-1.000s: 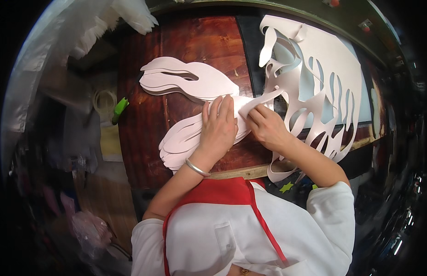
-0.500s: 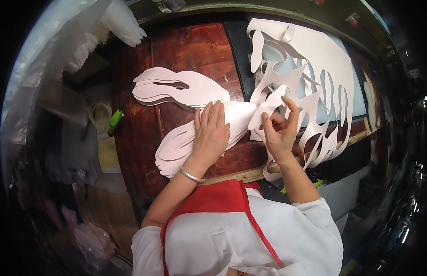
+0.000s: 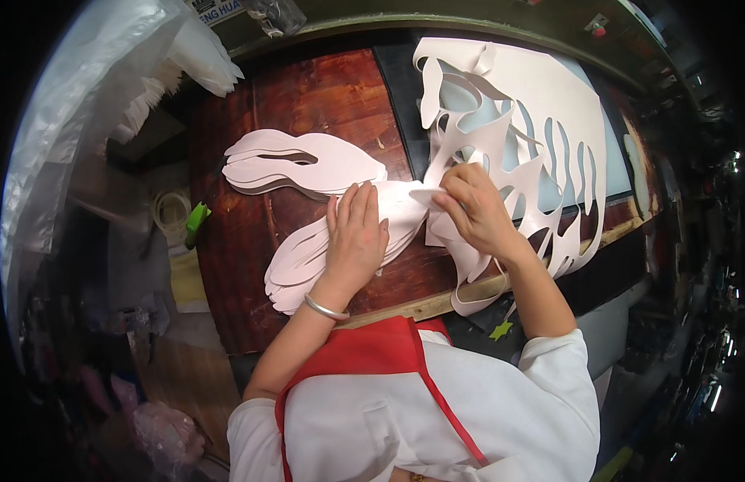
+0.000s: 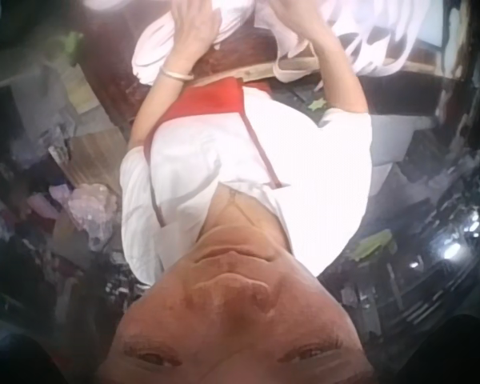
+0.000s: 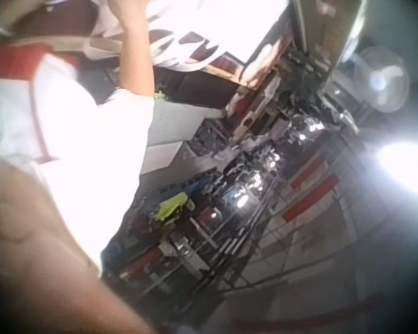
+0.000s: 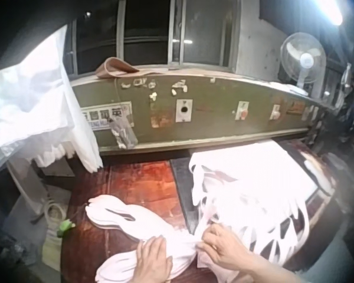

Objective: The person places white sheet material onto a hydraulic cutting machine, aligns it with a shoe-shaped die, and presses a button to cut out multiple shoe-shaped pieces. The person then removes the cut pieces and the remaining sheet, stacks the cutouts, and repeats the process with new sheets.

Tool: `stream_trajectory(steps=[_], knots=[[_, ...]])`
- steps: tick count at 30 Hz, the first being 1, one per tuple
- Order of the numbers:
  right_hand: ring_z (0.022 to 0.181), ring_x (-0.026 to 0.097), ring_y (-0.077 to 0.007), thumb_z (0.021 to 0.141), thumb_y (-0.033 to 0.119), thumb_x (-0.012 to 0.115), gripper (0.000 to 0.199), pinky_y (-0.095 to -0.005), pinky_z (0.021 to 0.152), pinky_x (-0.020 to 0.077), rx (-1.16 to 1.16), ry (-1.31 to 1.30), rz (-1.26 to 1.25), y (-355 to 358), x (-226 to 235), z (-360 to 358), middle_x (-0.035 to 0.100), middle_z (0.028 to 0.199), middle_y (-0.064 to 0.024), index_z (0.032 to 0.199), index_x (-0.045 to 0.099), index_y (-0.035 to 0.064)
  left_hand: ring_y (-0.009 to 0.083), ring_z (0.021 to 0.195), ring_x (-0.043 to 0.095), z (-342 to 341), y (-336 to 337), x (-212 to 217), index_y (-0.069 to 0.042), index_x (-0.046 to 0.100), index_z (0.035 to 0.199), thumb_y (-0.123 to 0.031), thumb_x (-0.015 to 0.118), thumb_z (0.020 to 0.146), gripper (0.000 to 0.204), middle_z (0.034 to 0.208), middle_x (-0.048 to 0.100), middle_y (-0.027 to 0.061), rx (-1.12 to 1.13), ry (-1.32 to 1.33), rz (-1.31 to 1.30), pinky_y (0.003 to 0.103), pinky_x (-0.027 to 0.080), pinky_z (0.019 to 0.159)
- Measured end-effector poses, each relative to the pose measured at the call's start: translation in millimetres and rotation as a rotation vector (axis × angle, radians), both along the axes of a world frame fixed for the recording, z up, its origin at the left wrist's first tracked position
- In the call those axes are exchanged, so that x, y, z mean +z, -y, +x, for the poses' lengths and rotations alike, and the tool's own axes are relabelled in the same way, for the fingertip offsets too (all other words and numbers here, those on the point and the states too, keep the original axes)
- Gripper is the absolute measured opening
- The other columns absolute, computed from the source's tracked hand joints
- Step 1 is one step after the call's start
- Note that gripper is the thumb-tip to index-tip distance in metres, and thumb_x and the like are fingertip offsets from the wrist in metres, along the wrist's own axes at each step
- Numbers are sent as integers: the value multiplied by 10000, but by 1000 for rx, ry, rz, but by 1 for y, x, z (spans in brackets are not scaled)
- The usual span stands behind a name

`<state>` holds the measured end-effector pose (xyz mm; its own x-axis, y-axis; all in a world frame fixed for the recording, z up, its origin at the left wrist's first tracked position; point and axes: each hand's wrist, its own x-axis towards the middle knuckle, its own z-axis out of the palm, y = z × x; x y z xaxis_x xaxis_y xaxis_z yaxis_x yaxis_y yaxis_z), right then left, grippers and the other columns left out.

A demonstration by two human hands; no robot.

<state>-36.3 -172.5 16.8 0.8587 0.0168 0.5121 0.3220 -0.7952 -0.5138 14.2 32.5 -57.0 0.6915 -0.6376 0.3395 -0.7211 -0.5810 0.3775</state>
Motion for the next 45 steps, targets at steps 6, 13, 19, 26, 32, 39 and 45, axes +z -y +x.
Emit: stream_trajectory(steps=[6, 13, 19, 26, 32, 39, 45], knots=[[542, 552, -338, 824, 347, 676, 358, -428, 520, 425, -37, -427, -76, -1, -30, 21, 554, 559, -147, 675, 605, 30, 325, 1283, 375, 1, 1, 2, 74, 449, 1288, -154, 591, 845, 518, 1348, 436, 178, 6, -6, 14, 517, 235, 1092], [630, 641, -330, 807, 343, 650, 260, -434, 575, 496, 68, -544, -475, -8, -21, 44, 631, 622, -138, 713, 689, 103, 330, 1279, 385, 1, 0, 2, 55, 440, 1305, -128, 579, 849, 511, 1352, 438, 181, 9, -34, -15, 514, 250, 1086], [724, 653, -348, 791, 352, 644, 261, -448, 677, 511, 99, -775, -457, 9, -6, 55, 669, 745, -143, 738, 703, 103, 326, 1283, 379, 2, -1, 1, 56, 431, 1314, -133, 589, 844, 531, 1356, 432, 179, -5, -53, -27, 515, 240, 1092], [592, 595, -327, 792, 264, 690, 242, -431, 535, 450, 134, -505, -360, 6, -26, 50, 598, 601, -123, 659, 622, 74, 333, 1305, 340, -1, 3, 1, 75, 398, 1325, -134, 585, 842, 559, 1388, 383, 184, 12, -59, 38, 534, 212, 1096], [533, 602, -297, 779, 269, 677, 253, -419, 488, 460, 103, -162, -358, -12, -55, 52, 590, 556, -108, 619, 598, 90, 334, 1308, 332, 0, 5, 0, 82, 387, 1330, -130, 579, 838, 569, 1392, 375, 185, 23, -44, 57, 543, 203, 1092], [514, 585, -275, 718, 189, 648, 159, -393, 479, 454, -24, 8, -377, -39, -76, 58, 561, 523, -96, 611, 570, 101, 328, 1315, 324, 0, 5, -1, 83, 410, 1319, -133, 567, 834, 553, 1384, 385, 184, 37, -3, 85, 533, 208, 1093], [545, 602, -292, 766, 201, 634, 176, -419, 493, 465, -85, -168, -410, -8, -50, 38, 576, 553, -113, 629, 591, 101, 329, 1303, 345, 2, 4, 0, 82, 399, 1321, -110, 568, 822, 561, 1370, 397, 188, 35, -11, 71, 518, 220, 1094]])
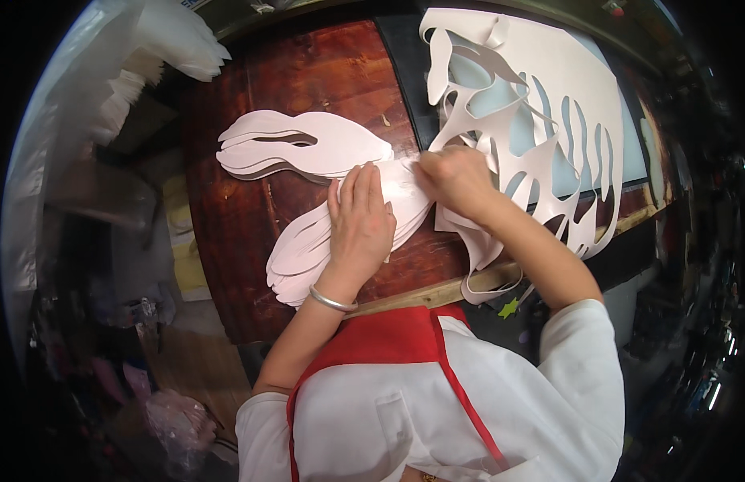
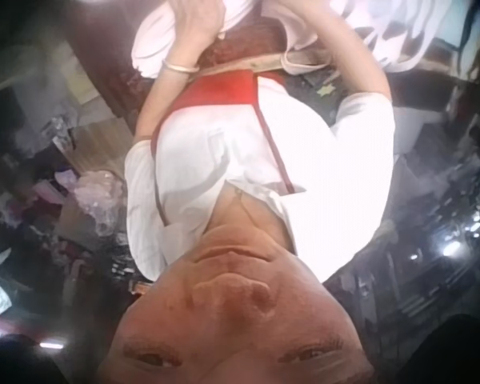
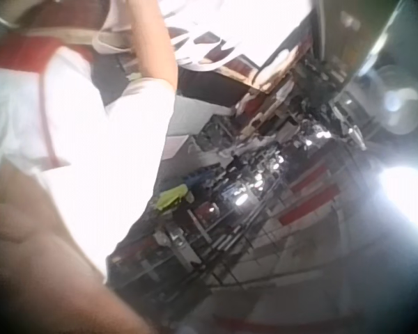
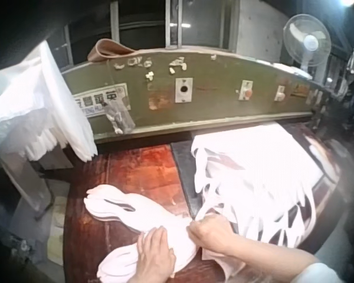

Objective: The person places white sheet material onto a hydraulic cutting machine, aligns it with a shoe-shaped die, and presses a button to cut out multiple shoe-shaped pieces. The person then removes the cut pieces and the remaining sheet, stacks the cutouts, and repeats the process with new sheets.

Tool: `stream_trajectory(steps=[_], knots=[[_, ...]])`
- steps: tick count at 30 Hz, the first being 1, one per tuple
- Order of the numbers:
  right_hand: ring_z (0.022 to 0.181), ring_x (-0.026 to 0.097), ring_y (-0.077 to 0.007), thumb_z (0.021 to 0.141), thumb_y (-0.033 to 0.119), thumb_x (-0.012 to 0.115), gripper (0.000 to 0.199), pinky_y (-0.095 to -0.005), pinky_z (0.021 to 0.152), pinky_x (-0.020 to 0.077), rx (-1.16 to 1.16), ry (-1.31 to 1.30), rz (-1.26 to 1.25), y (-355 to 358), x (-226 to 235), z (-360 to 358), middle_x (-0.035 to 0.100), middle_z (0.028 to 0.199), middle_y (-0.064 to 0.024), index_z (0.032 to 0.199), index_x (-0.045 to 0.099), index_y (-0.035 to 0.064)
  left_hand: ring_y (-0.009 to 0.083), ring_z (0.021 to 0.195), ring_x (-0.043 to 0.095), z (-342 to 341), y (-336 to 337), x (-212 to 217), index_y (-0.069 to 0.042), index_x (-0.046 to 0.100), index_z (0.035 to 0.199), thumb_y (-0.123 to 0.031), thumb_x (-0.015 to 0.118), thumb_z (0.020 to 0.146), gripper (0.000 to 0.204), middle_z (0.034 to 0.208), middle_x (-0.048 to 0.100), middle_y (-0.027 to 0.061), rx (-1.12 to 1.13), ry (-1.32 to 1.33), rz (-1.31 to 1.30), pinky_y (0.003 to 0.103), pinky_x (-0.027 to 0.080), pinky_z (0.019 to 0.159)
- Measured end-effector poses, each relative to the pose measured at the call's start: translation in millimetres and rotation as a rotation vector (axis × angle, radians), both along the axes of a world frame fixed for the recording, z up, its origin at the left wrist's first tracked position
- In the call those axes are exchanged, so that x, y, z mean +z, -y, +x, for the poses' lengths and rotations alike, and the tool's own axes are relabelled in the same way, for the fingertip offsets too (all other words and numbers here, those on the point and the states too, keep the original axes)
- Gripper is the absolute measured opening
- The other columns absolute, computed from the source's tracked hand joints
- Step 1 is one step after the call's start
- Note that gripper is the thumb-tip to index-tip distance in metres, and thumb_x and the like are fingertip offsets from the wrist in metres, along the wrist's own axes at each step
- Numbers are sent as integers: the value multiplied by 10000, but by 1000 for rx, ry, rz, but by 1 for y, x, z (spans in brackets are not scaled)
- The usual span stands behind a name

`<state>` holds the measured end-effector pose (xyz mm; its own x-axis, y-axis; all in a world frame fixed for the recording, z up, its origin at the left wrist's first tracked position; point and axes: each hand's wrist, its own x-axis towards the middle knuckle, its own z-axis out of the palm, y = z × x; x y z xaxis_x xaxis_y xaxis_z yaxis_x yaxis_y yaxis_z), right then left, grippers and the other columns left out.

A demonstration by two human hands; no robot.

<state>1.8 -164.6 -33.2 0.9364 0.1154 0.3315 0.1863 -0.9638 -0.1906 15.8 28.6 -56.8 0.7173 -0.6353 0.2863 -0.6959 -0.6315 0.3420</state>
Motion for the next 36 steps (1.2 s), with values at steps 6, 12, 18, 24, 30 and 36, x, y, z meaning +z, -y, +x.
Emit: stream_trajectory(steps=[6, 12, 18, 24, 30, 36], knots=[[559, 576, -309, 769, 235, 690, 246, -410, 501, 446, 147, -54, 196, 12, 17, -17, 563, 566, -118, 627, 566, 78, 330, 1299, 353, -1, 0, 0, 77, 401, 1317, -93, 571, 812, 559, 1365, 403, 189, 10, -3, -19, 520, 227, 1092], [521, 553, -276, 746, 182, 700, 257, -392, 468, 425, 136, 86, 149, -19, 0, 0, 551, 542, -97, 594, 521, 78, 330, 1294, 358, 0, 0, 0, 75, 405, 1316, -102, 576, 817, 556, 1369, 403, 188, -1, 1, -26, 521, 234, 1089], [518, 572, -265, 705, 156, 672, 204, -389, 479, 457, 13, 101, 56, -22, -12, -1, 570, 537, -84, 563, 541, 90, 318, 1295, 361, 0, -1, -2, 71, 407, 1320, -122, 581, 826, 558, 1379, 403, 183, 20, -2, -30, 518, 237, 1090], [529, 595, -254, 679, 189, 673, 180, -392, 489, 478, 65, -34, -94, -4, 8, -10, 588, 549, -87, 577, 561, 91, 313, 1295, 362, 0, -2, -1, 69, 406, 1326, -124, 576, 828, 560, 1380, 407, 180, 14, -17, -37, 512, 234, 1092], [508, 577, -315, 727, 175, 660, 196, -418, 490, 459, 108, 38, 101, -26, 2, 9, 561, 530, -130, 589, 559, 79, 314, 1291, 368, 0, -1, -2, 68, 408, 1325, -127, 575, 828, 559, 1373, 416, 178, 10, -30, -53, 508, 227, 1097], [490, 586, -283, 711, 177, 654, 192, -400, 486, 472, 116, -52, -82, -13, -4, 0, 573, 525, -109, 578, 550, 87, 311, 1284, 376, 2, -3, 1, 70, 416, 1318, -120, 578, 822, 556, 1372, 420, 172, -10, -48, -60, 507, 233, 1095]])
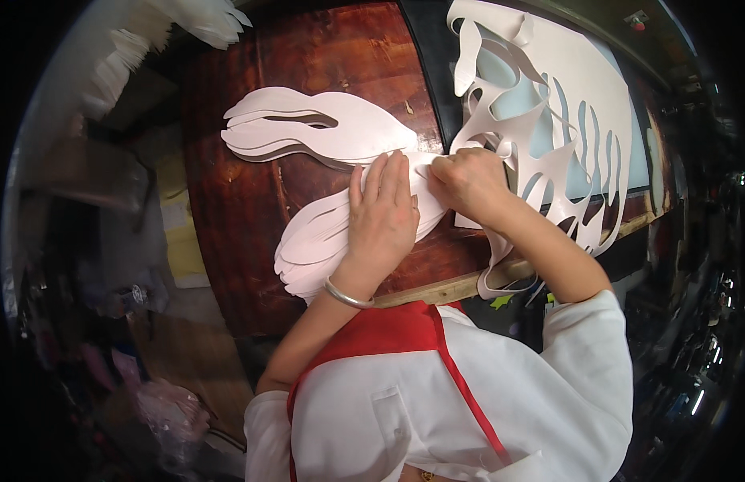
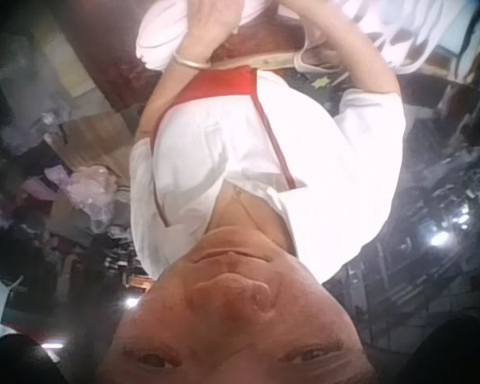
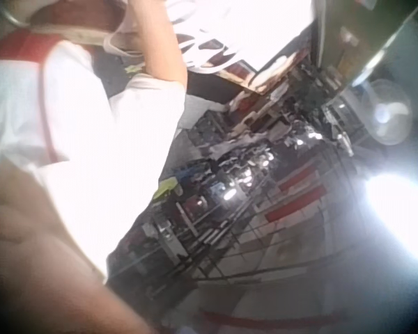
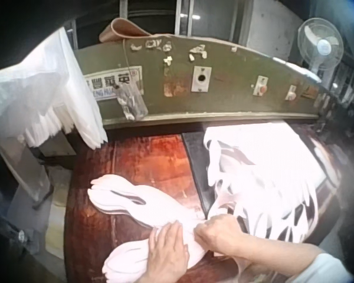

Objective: The person places white sheet material onto a hydraulic cutting machine, aligns it with a shoe-shaped die, and presses a button to cut out multiple shoe-shaped pieces. The person then removes the cut pieces and the remaining sheet, stacks the cutouts, and repeats the process with new sheets.

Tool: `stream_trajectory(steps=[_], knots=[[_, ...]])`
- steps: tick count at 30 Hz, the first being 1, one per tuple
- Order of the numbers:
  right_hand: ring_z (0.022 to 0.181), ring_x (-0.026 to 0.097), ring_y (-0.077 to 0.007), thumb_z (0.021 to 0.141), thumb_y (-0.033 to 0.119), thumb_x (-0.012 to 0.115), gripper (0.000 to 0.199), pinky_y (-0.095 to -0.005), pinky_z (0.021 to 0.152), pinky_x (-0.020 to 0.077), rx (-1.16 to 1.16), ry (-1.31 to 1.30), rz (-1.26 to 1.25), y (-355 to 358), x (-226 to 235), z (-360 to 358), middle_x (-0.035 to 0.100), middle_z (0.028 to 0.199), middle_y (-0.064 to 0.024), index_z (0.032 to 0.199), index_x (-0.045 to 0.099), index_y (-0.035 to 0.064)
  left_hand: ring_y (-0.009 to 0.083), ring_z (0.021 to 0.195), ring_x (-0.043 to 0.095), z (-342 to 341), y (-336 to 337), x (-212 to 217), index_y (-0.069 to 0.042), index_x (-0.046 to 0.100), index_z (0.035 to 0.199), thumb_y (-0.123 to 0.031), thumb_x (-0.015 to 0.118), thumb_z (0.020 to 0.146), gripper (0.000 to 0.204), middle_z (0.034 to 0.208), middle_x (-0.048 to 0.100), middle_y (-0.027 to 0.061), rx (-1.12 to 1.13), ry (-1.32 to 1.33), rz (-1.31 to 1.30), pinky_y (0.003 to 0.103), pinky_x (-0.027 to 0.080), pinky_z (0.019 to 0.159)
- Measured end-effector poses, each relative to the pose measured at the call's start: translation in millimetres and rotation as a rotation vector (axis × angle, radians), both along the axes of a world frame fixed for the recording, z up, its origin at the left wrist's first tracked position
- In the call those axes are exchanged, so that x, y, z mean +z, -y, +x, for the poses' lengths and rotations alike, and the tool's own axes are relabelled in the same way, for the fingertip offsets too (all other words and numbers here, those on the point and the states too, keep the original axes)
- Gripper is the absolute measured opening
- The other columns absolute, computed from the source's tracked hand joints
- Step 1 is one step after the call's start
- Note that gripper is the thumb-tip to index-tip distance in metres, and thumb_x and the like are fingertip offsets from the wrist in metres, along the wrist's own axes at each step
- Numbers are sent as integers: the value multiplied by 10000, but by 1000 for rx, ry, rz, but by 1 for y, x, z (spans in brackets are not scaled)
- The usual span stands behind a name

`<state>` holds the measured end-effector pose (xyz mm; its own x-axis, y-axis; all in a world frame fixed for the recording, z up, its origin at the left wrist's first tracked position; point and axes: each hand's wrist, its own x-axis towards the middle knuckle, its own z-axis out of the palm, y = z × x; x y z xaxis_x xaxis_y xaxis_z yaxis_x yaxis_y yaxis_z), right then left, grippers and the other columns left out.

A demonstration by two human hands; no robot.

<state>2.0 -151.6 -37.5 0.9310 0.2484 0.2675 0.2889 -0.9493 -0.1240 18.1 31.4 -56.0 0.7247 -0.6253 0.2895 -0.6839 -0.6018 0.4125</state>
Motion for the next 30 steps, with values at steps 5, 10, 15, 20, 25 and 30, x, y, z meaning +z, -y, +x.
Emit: stream_trajectory(steps=[5, 10, 15, 20, 25, 30], knots=[[502, 573, -266, 683, 141, 669, 197, -387, 486, 460, 184, -17, -19, 13, 18, 0, 554, 521, -92, 573, 515, 89, 309, 1284, 377, 0, 0, 2, 79, 428, 1306, -120, 585, 816, 552, 1367, 423, 172, -3, -17, -20, 514, 238, 1093], [514, 563, -270, 680, 121, 675, 216, -393, 475, 444, 117, 37, 45, -8, 8, 21, 541, 530, -86, 574, 489, 88, 310, 1286, 375, -1, 1, 0, 81, 427, 1307, -117, 583, 815, 553, 1376, 414, 172, 9, 7, -8, 511, 243, 1089], [504, 579, -248, 690, 145, 634, 182, -380, 471, 463, 143, 12, -13, 15, 9, -5, 537, 518, -69, 606, 483, 88, 311, 1285, 375, 0, 0, 2, 82, 423, 1309, -107, 583, 811, 556, 1378, 412, 168, -18, -2, -3, 513, 247, 1085], [556, 587, -232, 674, 152, 593, 149, -364, 514, 466, 268, 38, -76, 18, 13, -7, 537, 557, -53, 610, 472, 93, 314, 1287, 374, -1, 1, 3, 82, 421, 1309, -95, 584, 801, 562, 1378, 409, 170, -16, 8, 15, 516, 243, 1085], [573, 594, -259, 682, 167, 604, 148, -386, 532, 468, 253, 125, 50, -9, -8, 18, 568, 579, -86, 612, 502, 86, 312, 1294, 365, 1, 1, 1, 97, 422, 1303, -122, 591, 786, 587, 1385, 399, 172, -33, 26, 51, 513, 228, 1097], [540, 589, -267, 686, 174, 613, 145, -387, 540, 472, 260, -55, -26, 9, -3, -4, 583, 579, -93, 612, 528, 83, 309, 1297, 359, 2, 1, -1, 91, 416, 1305, -123, 590, 790, 585, 1386, 400, 170, -14, 21, 44, 510, 223, 1098]])
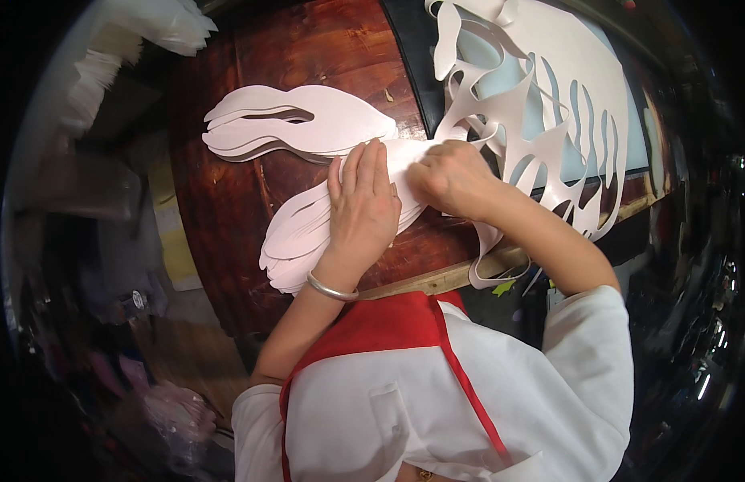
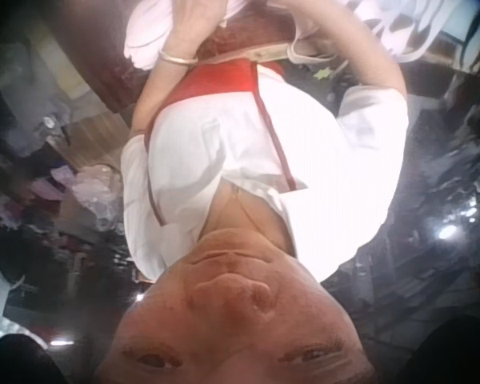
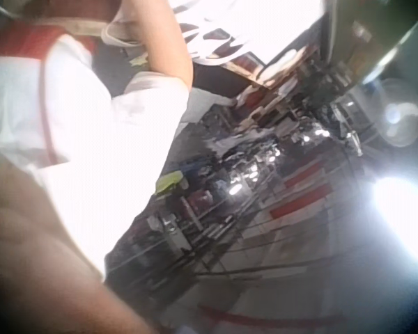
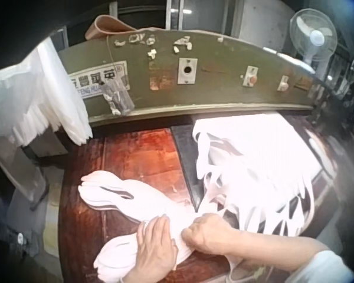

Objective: The person places white sheet material onto a hydraulic cutting machine, aligns it with a shoe-shaped die, and presses a button to cut out multiple shoe-shaped pieces. The person then removes the cut pieces and the remaining sheet, stacks the cutouts, and repeats the process with new sheets.

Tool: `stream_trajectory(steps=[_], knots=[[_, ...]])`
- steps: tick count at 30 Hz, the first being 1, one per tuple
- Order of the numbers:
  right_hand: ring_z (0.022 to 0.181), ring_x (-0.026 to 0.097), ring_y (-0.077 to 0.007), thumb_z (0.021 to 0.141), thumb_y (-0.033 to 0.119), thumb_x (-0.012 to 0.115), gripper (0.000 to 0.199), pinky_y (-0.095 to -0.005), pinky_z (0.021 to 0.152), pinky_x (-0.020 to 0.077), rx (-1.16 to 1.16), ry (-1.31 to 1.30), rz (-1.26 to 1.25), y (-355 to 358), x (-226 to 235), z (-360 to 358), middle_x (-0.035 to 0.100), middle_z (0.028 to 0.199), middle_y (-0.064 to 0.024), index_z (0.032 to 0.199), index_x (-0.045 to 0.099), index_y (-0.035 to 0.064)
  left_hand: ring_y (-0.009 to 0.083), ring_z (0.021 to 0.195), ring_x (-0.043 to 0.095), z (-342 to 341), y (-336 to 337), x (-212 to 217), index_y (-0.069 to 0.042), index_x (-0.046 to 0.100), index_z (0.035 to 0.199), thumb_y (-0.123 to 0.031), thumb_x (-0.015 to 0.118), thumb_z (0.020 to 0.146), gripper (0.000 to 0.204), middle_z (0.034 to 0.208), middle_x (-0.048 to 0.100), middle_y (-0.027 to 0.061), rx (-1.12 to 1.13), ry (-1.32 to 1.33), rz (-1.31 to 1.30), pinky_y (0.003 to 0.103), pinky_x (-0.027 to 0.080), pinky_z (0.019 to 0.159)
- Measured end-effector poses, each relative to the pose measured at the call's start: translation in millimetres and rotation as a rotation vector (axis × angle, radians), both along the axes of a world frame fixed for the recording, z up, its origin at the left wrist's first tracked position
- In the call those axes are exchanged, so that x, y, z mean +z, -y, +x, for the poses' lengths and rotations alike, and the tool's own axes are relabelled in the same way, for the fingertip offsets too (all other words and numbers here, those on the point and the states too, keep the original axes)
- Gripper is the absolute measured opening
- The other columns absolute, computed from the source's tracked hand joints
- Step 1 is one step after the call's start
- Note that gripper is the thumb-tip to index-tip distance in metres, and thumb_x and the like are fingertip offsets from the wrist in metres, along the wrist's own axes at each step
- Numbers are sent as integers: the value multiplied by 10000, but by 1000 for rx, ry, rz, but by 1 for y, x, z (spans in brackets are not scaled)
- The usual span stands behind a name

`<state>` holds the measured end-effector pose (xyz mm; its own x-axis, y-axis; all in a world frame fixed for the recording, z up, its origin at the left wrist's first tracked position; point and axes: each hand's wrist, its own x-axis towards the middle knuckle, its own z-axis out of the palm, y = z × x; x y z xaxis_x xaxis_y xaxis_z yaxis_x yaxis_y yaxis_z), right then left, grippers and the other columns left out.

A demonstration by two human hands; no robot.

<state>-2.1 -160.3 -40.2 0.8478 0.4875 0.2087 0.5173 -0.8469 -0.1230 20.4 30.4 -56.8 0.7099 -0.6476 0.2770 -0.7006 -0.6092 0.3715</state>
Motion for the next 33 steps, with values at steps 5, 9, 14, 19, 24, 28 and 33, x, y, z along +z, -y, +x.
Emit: stream_trajectory(steps=[5, 9, 14, 19, 24, 28, 33], knots=[[559, 583, -265, 730, 188, 659, 176, -406, 551, 462, -97, -80, 20, 39, 36, -45, 571, 566, -83, 626, 548, 99, 313, 1303, 351, 0, -1, 1, 82, 395, 1327, -99, 567, 809, 575, 1385, 400, 179, -1, 2, 22, 517, 213, 1098], [588, 560, -276, 770, 214, 698, 245, -408, 572, 450, -473, -3, -34, 56, 40, -72, 559, 568, -78, 623, 540, 98, 321, 1312, 339, -2, 0, 0, 80, 379, 1341, -77, 550, 825, 566, 1379, 397, 190, -3, -4, 24, 517, 202, 1103], [708, 547, -294, 749, 199, 725, 229, -419, 644, 433, -611, 51, 55, 44, 28, -92, 593, 731, -117, 713, 545, 60, 339, 1274, 374, 3, -1, 11, 76, 414, 1317, -97, 575, 833, 539, 1356, 422, 194, -37, -18, 50, 482, 246, 1086], [1003, 543, -339, 679, 141, 746, 337, -426, 853, 443, -540, 249, 291, -8, 30, -88, 583, 1008, -148, 948, 594, 8, 349, 1057, 545, 30, -1, 40, 28, 513, 1223, -95, 602, 831, 421, 1132, 584, 199, -109, -120, 79, 418, 417, 932], [1056, 548, -336, 719, 127, 718, 348, -453, 915, 432, -478, 201, 403, -59, 8, -75, 592, 1089, -145, 1033, 624, 10, 309, 872, 594, 51, 42, 37, -22, 554, 1107, -94, 565, 834, 283, 954, 632, 149, 7, 78, -50, 422, 449, 772], [1091, 549, -345, 751, 127, 626, 315, -473, 975, 402, -536, 244, 399, -69, -10, -77, 605, 1112, -178, 1016, 647, -41, 319, 723, 617, 48, 77, 15, -21, 529, 1073, -76, 535, 828, 251, 778, 629, 158, -11, 247, -66, 416, 483, 660], [1101, 567, -354, 759, 103, 561, 307, -480, 978, 407, -579, 292, 352, -75, -20, -78, 620, 1119, -186, 1010, 661, -44, 371, 597, 649, 55, 94, 4, -42, 508, 982, -125, 473, 881, 135, 632, 639, 165, 81, 88, 235, 473, 500, 526]])
